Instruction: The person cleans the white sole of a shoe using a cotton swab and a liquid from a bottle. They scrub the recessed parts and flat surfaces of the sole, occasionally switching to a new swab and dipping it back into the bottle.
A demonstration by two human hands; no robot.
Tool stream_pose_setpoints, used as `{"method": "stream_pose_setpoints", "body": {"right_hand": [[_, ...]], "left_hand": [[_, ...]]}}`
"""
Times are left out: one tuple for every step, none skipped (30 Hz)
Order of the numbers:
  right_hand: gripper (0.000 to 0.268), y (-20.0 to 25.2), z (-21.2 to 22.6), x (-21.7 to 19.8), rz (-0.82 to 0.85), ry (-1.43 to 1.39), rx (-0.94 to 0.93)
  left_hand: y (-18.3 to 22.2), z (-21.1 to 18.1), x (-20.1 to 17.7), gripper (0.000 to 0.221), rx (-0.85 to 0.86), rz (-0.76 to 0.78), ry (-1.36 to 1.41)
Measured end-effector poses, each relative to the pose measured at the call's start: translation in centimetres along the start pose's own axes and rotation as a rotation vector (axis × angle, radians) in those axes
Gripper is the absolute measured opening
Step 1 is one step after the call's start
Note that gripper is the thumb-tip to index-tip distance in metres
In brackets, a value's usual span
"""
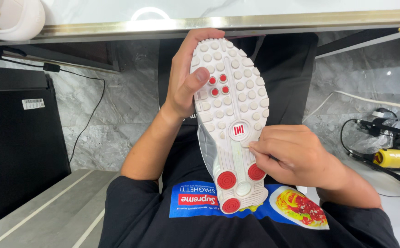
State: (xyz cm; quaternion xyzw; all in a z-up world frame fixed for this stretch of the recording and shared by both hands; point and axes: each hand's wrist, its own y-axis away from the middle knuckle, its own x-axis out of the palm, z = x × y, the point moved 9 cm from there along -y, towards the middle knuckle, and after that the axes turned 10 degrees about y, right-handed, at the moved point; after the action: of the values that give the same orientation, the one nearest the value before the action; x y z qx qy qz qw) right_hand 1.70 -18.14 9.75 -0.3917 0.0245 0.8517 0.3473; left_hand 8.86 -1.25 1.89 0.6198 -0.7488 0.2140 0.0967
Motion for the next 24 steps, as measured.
{"method": "stream_pose_setpoints", "body": {"right_hand": [[0.016,0.0,-0.1,0.0,-0.021,0.014,0.025],[0.017,0.0,0.0,0.0,-0.009,0.002,0.008],[0.017,0.0,0.2,0.0,0.005,-0.012,-0.008],[0.017,0.0,0.4,-0.1,0.019,-0.027,-0.025],[0.015,-0.1,0.4,-0.2,0.038,-0.041,-0.030],[0.015,-0.2,0.4,-0.3,0.057,-0.054,-0.034],[0.015,-0.2,0.5,-0.3,0.075,-0.068,-0.036],[0.014,-0.2,0.4,-0.4,0.068,-0.068,-0.016],[0.014,-0.3,0.2,-0.4,0.060,-0.066,0.001],[0.013,-0.3,0.0,-0.5,0.052,-0.064,0.019],[0.013,-0.4,-0.1,-0.5,0.057,-0.058,0.031],[0.013,-0.5,-0.3,-0.5,0.061,-0.052,0.043],[0.013,-0.4,-0.4,-0.4,0.072,-0.052,0.059],[0.013,-0.2,-0.4,-0.3,0.073,-0.053,0.070],[0.014,-0.3,-0.4,-0.4,0.068,-0.048,0.071],[0.014,-0.4,-0.4,-0.5,0.063,-0.043,0.073],[0.014,-0.5,-0.3,-0.5,0.069,-0.031,0.066],[0.014,-0.6,-0.2,-0.5,0.074,-0.019,0.059],[0.014,-0.7,-0.1,-0.5,0.080,-0.007,0.050],[0.014,-0.8,0.2,-0.6,0.083,-0.003,0.027],[0.013,-0.8,0.6,-0.8,0.087,0.002,0.002],[0.013,-0.9,0.9,-0.8,0.090,0.006,-0.022],[0.013,-1.0,1.3,-0.9,0.072,0.027,-0.053],[0.013,-1.1,1.6,-0.9,0.053,0.047,-0.084]], "left_hand": [[0.0,0.0,0.0,0.080,-0.001,-0.003,0.001],[-0.1,0.1,-0.1,0.081,-0.007,-0.002,0.011],[0.0,0.2,-0.1,0.082,-0.014,-0.003,0.021],[0.2,0.3,-0.1,0.081,-0.020,-0.009,0.014],[0.2,0.3,-0.2,0.080,-0.022,-0.011,0.006],[0.1,0.3,-0.2,0.080,-0.020,-0.011,0.000],[0.1,0.3,-0.2,0.079,-0.021,-0.010,-0.004],[0.1,0.2,-0.2,0.079,-0.019,-0.008,-0.007],[0.0,0.2,-0.1,0.078,-0.013,-0.007,-0.016],[-0.2,0.1,0.0,0.078,-0.008,-0.005,-0.024],[-0.1,-0.1,0.0,0.077,-0.004,-0.007,-0.039],[-0.1,-0.2,-0.1,0.077,-0.003,-0.005,-0.048],[0.2,-0.2,-0.1,0.076,-0.008,-0.010,-0.053],[0.3,-0.1,-0.1,0.075,-0.014,-0.011,-0.053],[0.1,-0.3,-0.2,0.075,-0.005,-0.008,-0.062],[-0.1,-0.5,-0.2,0.074,0.004,-0.004,-0.071],[-0.1,-0.7,-0.1,0.073,0.012,-0.001,-0.079],[-0.1,-0.7,0.0,0.073,0.014,0.001,-0.079],[-0.1,-0.8,0.1,0.072,0.018,0.003,-0.080],[0.0,-0.8,0.2,0.072,0.015,0.004,-0.073],[0.0,-0.8,0.2,0.071,0.013,0.003,-0.072],[0.0,-0.7,0.3,0.071,0.011,0.002,-0.071],[0.0,-0.7,0.3,0.071,0.010,0.002,-0.075],[-0.1,-0.6,0.3,0.071,0.010,0.003,-0.075]]}}
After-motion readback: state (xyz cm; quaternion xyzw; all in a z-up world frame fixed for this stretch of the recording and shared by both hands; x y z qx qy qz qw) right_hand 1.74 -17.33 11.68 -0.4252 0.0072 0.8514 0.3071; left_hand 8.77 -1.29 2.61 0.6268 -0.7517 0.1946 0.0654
